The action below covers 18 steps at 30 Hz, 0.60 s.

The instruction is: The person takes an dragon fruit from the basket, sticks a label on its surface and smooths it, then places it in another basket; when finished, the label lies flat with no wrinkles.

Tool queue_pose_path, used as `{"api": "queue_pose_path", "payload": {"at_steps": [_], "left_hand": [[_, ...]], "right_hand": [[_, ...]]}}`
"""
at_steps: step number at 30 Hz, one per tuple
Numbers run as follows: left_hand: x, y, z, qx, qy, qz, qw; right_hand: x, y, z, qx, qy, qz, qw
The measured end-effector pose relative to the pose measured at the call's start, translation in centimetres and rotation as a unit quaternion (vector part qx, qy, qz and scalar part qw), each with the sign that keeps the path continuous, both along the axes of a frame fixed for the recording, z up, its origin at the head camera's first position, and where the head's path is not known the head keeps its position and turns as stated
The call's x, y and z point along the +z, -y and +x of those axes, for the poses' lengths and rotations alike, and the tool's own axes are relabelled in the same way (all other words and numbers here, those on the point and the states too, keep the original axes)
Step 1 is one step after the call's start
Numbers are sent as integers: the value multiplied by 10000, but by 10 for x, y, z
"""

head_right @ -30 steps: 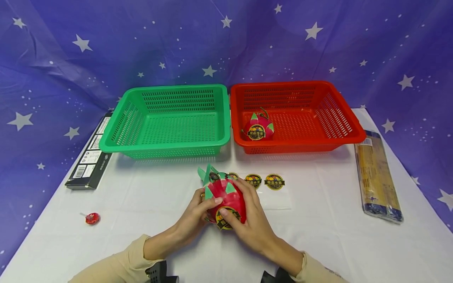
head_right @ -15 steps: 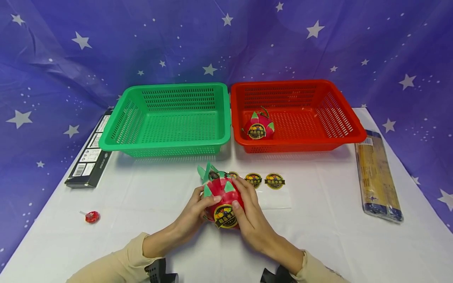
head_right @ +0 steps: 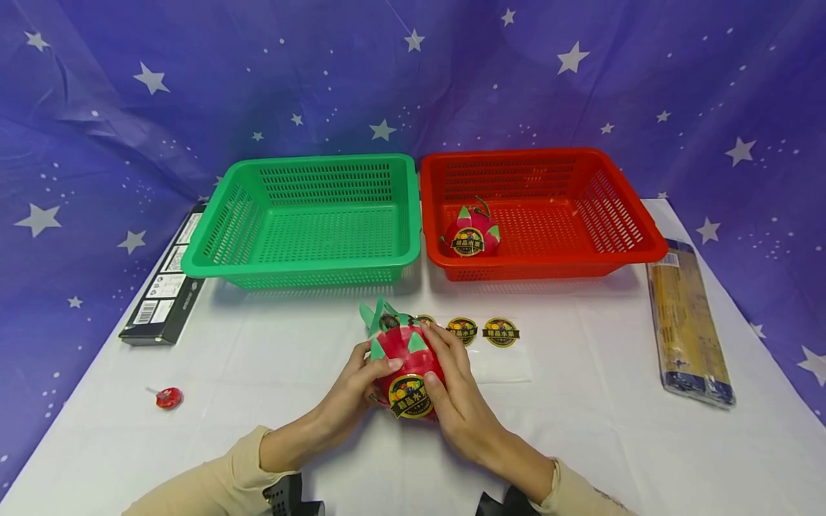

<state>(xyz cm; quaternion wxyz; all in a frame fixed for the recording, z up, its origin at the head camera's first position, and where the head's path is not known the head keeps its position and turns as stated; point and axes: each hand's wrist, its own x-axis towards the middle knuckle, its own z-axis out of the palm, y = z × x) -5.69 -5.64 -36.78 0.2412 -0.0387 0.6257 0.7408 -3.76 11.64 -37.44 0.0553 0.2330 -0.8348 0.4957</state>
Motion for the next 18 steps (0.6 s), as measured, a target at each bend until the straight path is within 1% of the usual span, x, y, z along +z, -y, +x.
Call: {"api": "queue_pose_path", "payload": {"at_steps": [5, 8, 10, 13, 18], "left_hand": [[-1, 0, 0, -29, 5, 18, 10000], [-2, 0, 0, -71, 41, 51, 10000], [-3, 0, 0, -103, 59, 68, 9999], [-3, -1, 0, -123, 64, 70, 9999], [-3, -1, 1, -93, 92, 65, 9999]], "right_hand": [[1, 2, 2, -274, 214, 90, 9994], [-1, 4, 1, -438, 165, 124, 9988], [-3, 5, 0, -538, -3, 178, 9984], [-5, 6, 0, -637, -130, 233, 9976], [-5, 7, 2, -715, -20, 285, 9970]]}}
